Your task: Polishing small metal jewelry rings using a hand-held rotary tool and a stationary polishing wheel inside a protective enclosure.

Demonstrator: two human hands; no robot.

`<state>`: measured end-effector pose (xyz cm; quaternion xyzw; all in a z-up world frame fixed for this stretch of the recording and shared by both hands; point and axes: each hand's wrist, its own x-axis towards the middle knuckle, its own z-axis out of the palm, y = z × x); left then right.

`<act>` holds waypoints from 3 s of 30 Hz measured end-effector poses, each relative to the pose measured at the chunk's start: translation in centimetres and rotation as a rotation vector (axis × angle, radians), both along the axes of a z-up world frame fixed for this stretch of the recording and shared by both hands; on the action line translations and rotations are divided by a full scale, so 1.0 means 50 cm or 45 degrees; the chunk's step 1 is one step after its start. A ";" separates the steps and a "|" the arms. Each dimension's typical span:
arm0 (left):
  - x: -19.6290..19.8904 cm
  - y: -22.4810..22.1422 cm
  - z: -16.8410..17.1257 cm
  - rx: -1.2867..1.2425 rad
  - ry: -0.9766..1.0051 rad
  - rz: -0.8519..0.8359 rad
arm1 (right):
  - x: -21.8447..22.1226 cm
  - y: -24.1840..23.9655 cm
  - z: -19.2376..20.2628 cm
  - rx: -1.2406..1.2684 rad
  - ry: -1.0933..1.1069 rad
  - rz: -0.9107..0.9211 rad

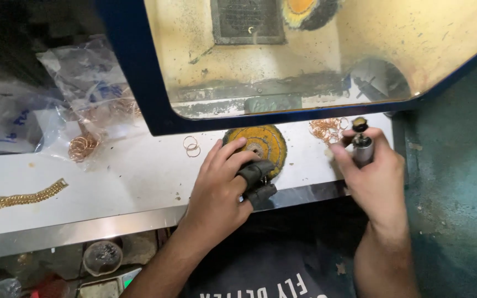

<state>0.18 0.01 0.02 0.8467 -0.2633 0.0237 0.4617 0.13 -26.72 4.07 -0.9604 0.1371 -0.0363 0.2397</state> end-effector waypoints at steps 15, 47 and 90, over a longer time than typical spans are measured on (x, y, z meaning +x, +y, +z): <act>0.001 -0.009 -0.006 0.006 0.007 0.049 | 0.024 -0.083 -0.041 -0.152 0.072 -0.039; -0.002 -0.003 -0.011 -0.019 -0.017 0.038 | -0.028 0.095 -0.004 0.226 0.035 0.380; -0.006 -0.001 -0.011 0.067 -0.085 0.047 | -0.012 0.132 0.012 0.381 0.377 0.365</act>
